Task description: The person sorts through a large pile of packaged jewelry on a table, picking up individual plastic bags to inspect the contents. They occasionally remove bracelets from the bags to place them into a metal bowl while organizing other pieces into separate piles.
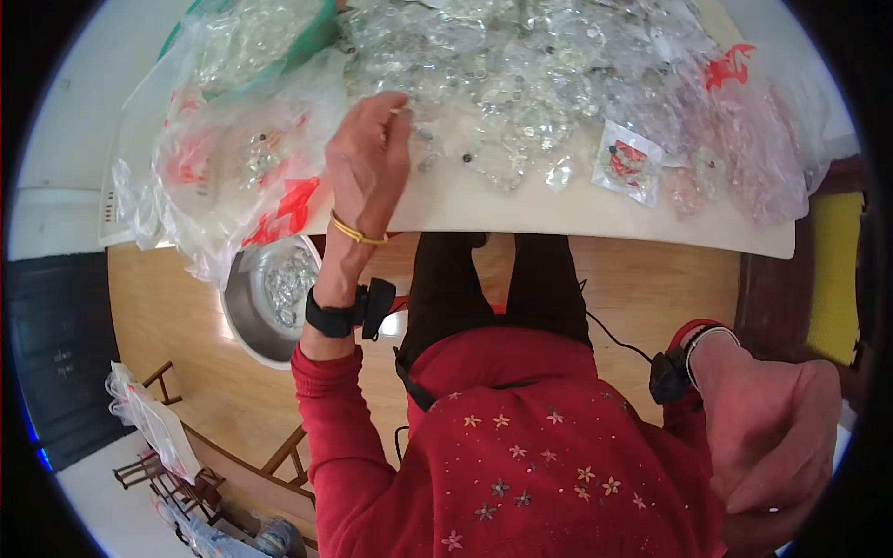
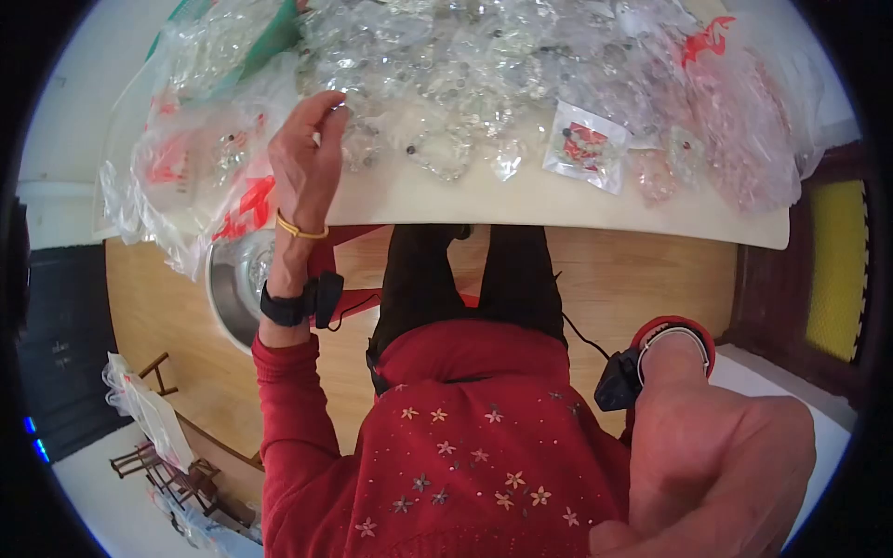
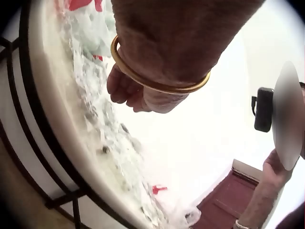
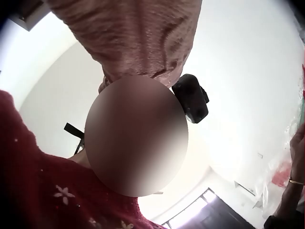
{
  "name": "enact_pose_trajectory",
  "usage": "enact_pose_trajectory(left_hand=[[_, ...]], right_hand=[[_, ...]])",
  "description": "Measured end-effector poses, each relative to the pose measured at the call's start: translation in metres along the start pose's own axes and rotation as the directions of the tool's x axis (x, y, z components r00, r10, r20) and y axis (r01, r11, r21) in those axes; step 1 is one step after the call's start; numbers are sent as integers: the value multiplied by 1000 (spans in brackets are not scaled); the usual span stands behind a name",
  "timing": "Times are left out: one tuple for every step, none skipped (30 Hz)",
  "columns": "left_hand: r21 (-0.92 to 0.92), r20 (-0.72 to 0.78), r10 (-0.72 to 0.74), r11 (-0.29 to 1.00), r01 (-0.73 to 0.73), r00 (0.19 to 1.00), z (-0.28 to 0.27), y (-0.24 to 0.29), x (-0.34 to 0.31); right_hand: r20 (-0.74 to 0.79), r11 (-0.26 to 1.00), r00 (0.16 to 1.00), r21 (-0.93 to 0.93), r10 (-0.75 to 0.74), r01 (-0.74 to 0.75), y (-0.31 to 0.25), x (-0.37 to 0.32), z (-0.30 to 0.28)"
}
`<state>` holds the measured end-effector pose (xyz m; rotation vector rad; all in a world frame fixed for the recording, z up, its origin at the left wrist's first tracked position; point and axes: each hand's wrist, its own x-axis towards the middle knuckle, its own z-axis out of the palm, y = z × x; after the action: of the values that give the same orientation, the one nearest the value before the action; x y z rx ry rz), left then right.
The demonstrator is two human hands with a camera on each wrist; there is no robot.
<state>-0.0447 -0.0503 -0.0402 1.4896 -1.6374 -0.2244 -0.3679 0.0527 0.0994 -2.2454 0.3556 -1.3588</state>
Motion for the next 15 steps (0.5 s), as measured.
enact_pose_trajectory(left_hand=[[-20, 72, 69, 997, -68, 995, 5, 7, -5], [-42, 137, 137, 990, -132, 981, 9, 13, -10], [31, 146, 248, 966, -255, 958, 18, 21, -20], [104, 164, 355, 921, -374, 920, 29, 29, -31], [102, 170, 354, 922, -374, 920, 32, 35, -43], [126, 218, 358, 912, -390, 908, 34, 42, -55], [146, 267, 363, 900, -410, 893, 36, 48, -66], [164, 313, 370, 886, -433, 875, 39, 50, -72], [154, 315, 375, 887, -436, 872, 41, 47, -75], [149, 296, 439, 856, -495, 848, 42, 39, -79], [149, 277, 500, 821, -551, 821, 41, 31, -83], [154, 259, 557, 783, -603, 789, 39, 31, -84], [159, 259, 555, 783, -602, 790, 35, 33, -85], [-100, 224, 298, 954, -282, 928, 29, 37, -86], [-352, 262, 13, 932, 84, 965, 21, 43, -85]], right_hand=[[8, 1000, 1000, -21, 23, -23, 0, 4, 3], [19, 998, 999, -38, 42, -41, 0, 5, 0], [29, 997, 998, -53, 62, -61, 3, 11, 4], [37, 995, 996, -66, 82, -79, 2, 10, 2], [43, 992, 994, -79, 104, -100, 2, 17, 12], [48, 988, 990, -93, 129, -124, -3, 11, 6], [52, 983, 987, -110, 154, -148, -7, 3, -3], [54, 977, 983, -130, 178, -170, -19, -11, -19], [59, 970, 978, -152, 201, -190, -22, -21, -30], [66, 963, 973, -172, 222, -208, -30, -22, -34], [74, 956, 967, -190, 243, -226, -30, -25, -37], [80, 949, 962, -204, 261, -241, -28, -15, -26], [88, 944, 957, -214, 275, -251, -28, -11, -23], [96, 941, 954, -221, 284, -258, -29, -2, -10], [103, 937, 951, -231, 293, -264, -28, 2, -6]])
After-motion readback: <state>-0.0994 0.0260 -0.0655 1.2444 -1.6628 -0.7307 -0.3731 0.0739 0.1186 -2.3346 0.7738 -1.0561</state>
